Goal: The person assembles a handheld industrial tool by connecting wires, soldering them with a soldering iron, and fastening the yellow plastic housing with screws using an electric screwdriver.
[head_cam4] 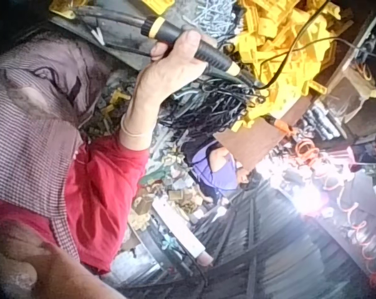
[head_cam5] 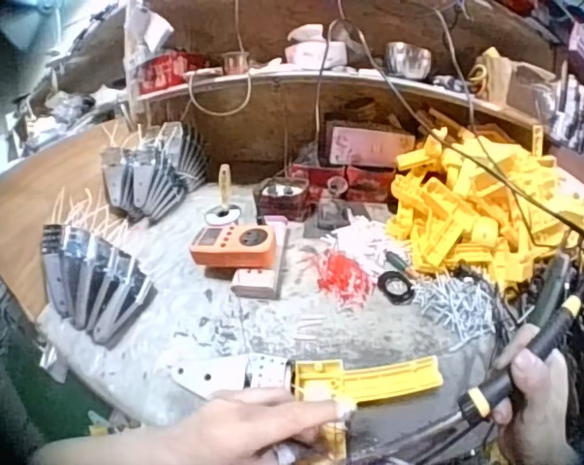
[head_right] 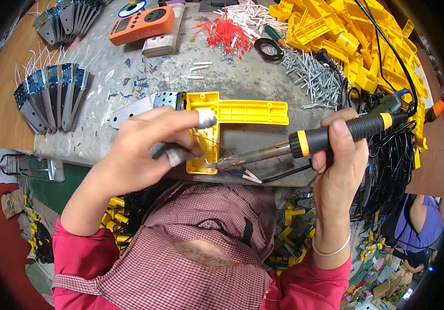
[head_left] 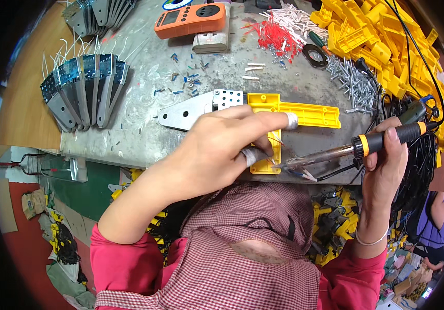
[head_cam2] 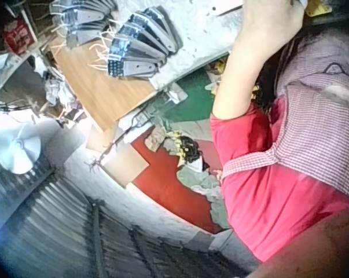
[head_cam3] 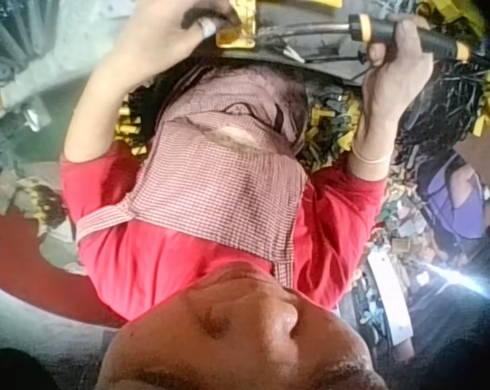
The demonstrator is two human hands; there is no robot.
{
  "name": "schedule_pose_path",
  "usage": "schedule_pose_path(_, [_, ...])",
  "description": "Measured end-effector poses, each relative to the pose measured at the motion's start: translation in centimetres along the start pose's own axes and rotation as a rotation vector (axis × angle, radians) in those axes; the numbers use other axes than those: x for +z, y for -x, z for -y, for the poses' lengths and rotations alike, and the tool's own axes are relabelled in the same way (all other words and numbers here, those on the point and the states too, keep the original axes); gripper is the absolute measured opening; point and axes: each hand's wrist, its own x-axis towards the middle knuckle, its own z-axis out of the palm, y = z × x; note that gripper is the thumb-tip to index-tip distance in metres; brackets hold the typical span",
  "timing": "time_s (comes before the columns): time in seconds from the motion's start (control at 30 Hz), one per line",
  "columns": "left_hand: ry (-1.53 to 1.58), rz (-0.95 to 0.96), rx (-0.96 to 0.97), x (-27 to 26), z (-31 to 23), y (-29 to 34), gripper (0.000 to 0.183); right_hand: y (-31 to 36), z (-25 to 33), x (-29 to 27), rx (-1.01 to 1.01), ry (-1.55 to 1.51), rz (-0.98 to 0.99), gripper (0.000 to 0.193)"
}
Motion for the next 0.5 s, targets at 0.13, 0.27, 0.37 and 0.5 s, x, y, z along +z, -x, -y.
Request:
schedule_pose_path(0.13, [-0.264,-0.176,-0.095,-3.1,1.1,0.4,0.055,0.1,-0.1,-0.6,-0.009,-0.004,0.003,0.029])
schedule_pose_path(0.27, [-0.348,-0.236,-0.460,-5.7,3.2,1.9,0.049,-0.2,0.0,-0.2,0.014,-0.009,-0.002,0.029])
schedule_pose_path(0.37, [-0.363,-0.197,-0.329,-5.0,3.3,2.3,0.043,-0.6,-0.3,-0.8,0.021,-0.011,-0.006,0.029])
schedule_pose_path(0.5, [-0.306,-0.094,0.153,-2.0,0.9,0.4,0.037,-1.6,1.0,-1.7,-0.030,-0.130,-0.081,0.026])
